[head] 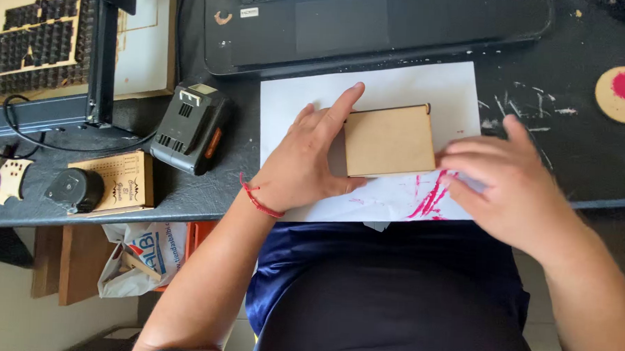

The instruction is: Assemble small laser-cut wooden boxes and check designs on a laptop

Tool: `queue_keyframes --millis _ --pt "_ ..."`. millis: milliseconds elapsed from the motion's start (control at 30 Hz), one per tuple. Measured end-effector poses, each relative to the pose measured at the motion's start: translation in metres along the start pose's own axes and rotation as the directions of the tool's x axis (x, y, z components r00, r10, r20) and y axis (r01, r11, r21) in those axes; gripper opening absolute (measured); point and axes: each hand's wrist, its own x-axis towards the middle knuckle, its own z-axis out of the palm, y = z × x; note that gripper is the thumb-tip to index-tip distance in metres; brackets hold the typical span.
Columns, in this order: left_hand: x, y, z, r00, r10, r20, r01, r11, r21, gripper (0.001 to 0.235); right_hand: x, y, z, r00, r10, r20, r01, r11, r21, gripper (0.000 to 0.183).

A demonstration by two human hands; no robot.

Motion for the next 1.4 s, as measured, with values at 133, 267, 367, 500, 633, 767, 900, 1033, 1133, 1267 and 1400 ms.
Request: queue_keyframes --millis 133,267,367,500,633,767,900,1033,1133,1267,1400 --pt "-0.002 -0.005 0.006 1.000 -0.014 -0.008 0.014 1.000 -0.006 0.125 0.015 0.000 -0.015 0.992 -0.029 -0.120 0.030 1.000 0.008 0.023" --pt "-0.004 -0.004 0.007 0.999 -0.040 -0.030 0.039 0.998 -0.046 0.131 0.045 -0.005 -0.020 0.969 -0.248 -0.001 0.247 0.964 -0.094 0.074" --pt "-0.004 -0.006 0.008 0.997 -0.028 -0.071 0.025 0.999 -0.043 0.133 0.058 -0.008 -0.020 0.975 -0.187 0.122 0.198 0.977 -0.082 0.085" --pt "-0.004 -0.011 0.009 0.997 -0.043 -0.065 0.040 0.998 -0.046 0.139 0.059 0.007 -0.013 0.975 -0.144 0.169 0.147 0.989 -0.007 0.079" --pt "-0.004 -0.002 0.002 0.996 -0.075 -0.038 0.072 0.994 -0.085 0.133 0.065 -0.003 -0.025 0.963 0.048 0.265 -0.078 0.991 0.105 0.063" --pt "-0.005 -0.004 0.005 0.998 -0.034 -0.061 0.032 0.999 -0.042 0.134 0.072 -0.008 -0.028 0.997 -0.065 0.033 0.055 0.968 0.246 0.031" --pt "-0.004 -0.005 0.008 0.996 -0.031 -0.089 0.031 1.000 -0.002 0.137 0.084 -0.003 -0.022 0.997 0.016 -0.074 0.005 0.962 0.273 0.030" --pt "0.001 0.008 -0.004 0.998 -0.050 -0.047 0.047 0.997 -0.069 0.130 0.096 -0.005 -0.017 0.963 0.263 -0.059 -0.227 0.911 0.345 0.030" --pt "-0.002 0.001 0.002 0.997 -0.065 -0.041 0.062 0.995 -0.074 0.137 0.099 -0.010 -0.013 0.937 0.347 -0.042 -0.275 0.804 0.527 0.042" --pt "-0.004 -0.005 0.006 0.996 -0.034 -0.081 0.026 0.994 -0.106 0.141 0.101 -0.005 -0.005 0.904 0.426 -0.016 -0.346 0.755 0.556 0.044" --pt "-0.004 -0.004 0.005 0.996 -0.063 -0.064 0.055 0.992 -0.114 0.142 0.103 -0.003 -0.002 0.868 0.496 0.018 -0.414 0.705 0.576 0.044"
